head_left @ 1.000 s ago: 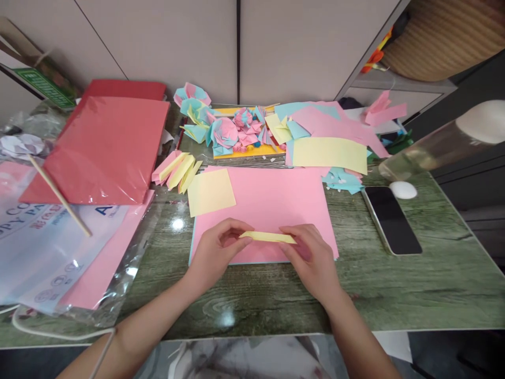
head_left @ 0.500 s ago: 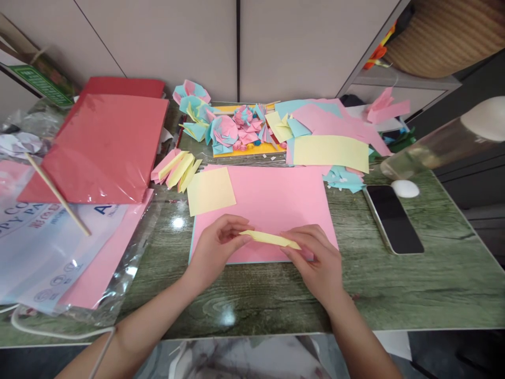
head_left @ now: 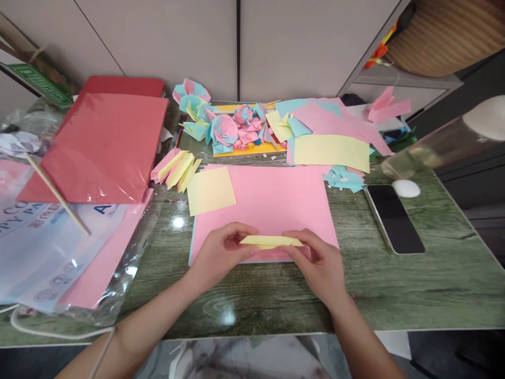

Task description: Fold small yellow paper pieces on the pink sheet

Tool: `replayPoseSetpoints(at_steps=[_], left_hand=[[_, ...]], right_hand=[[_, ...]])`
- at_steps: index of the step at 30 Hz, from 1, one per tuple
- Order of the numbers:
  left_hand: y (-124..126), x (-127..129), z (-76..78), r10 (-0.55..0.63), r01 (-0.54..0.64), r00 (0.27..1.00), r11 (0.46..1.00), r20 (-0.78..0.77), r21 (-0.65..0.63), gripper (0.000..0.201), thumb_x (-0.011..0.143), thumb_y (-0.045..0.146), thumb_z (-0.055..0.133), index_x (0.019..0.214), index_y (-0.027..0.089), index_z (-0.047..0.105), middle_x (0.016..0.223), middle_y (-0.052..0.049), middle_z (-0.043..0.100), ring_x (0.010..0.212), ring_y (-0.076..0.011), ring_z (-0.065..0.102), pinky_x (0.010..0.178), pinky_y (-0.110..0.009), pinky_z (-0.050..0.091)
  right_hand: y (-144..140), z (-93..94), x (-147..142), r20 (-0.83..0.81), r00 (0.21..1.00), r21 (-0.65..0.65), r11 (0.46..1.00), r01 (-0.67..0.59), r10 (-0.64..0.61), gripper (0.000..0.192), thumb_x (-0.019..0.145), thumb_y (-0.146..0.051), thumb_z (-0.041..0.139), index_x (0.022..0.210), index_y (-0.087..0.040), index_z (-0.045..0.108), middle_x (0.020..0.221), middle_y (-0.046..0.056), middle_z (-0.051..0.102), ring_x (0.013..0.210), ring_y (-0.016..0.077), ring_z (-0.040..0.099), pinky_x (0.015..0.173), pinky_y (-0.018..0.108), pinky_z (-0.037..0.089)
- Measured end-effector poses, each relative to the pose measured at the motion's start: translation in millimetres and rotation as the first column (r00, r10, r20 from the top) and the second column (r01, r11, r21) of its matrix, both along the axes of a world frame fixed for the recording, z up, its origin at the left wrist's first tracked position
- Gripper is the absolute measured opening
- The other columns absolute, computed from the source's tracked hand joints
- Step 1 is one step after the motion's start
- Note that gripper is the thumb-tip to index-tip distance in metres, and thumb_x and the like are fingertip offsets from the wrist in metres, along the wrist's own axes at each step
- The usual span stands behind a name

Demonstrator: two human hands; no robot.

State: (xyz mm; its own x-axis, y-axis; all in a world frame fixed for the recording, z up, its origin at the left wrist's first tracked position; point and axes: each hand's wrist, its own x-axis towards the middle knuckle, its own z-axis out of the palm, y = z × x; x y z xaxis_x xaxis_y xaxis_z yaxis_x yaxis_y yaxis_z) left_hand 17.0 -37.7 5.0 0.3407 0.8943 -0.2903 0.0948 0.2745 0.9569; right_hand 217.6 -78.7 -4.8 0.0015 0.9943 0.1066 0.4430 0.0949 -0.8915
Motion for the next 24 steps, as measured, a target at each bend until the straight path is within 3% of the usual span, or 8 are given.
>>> replayPoseSetpoints(at_steps=[5,13,19,24], left_hand=[[-0.2,0.0,0.0,-0.019,0.019,1.0,1.0,-0.019,0.003,0.017,0.071,0.023,0.068,0.086,0.017,0.065,0.082,-0.002,0.064,0.078,-0.0141,0.057,0.07,-0.025,0.044],[-3.0,0.3,0.4,-0.046,0.046,0.994,0.999,0.102,0.006,0.018,0.072,0.026,0.067,0.086,0.017,0.06,0.088,-0.003,0.062,0.089,-0.0166,0.058,0.079,-0.028,0.046],[-3.5,3.7,-0.7,-0.018,0.023,0.995,0.999,0.1,-0.046,0.022,0.068,0.027,0.07,0.084,0.017,0.058,0.085,-0.002,0.064,0.082,-0.0162,0.06,0.07,-0.027,0.048],[-4.6,4.2,-2.5,0.003,-0.001,0.999,0.999,0.054,-0.042,0.015,0.071,0.025,0.067,0.081,0.018,0.059,0.079,0.0,0.064,0.076,-0.0139,0.06,0.065,-0.024,0.046]], right_hand=[[2.4,1.2,0.2,-0.038,0.999,-0.023,0.999,-0.031,0.03,0.016,0.079,-0.024,0.061,0.094,-0.027,0.062,0.091,0.0,0.063,0.086,0.0134,0.057,0.075,0.027,0.046],[-3.4,-3.9,0.4,-0.104,0.994,-0.172,0.985,0.001,-0.019,0.018,0.078,-0.03,0.061,0.095,-0.025,0.064,0.091,0.002,0.067,0.082,0.0156,0.062,0.071,0.027,0.052],[-2.7,-3.1,-1.0,-0.17,0.985,-0.22,0.975,-0.022,-0.016,0.019,0.079,-0.031,0.059,0.097,-0.025,0.062,0.089,0.002,0.066,0.075,0.0159,0.065,0.066,0.028,0.054],[-0.9,2.4,-0.6,-0.185,0.981,-0.274,0.956,-0.104,0.053,0.028,0.08,-0.033,0.058,0.107,-0.027,0.058,0.098,0.002,0.065,0.084,0.0169,0.063,0.07,0.029,0.052]])
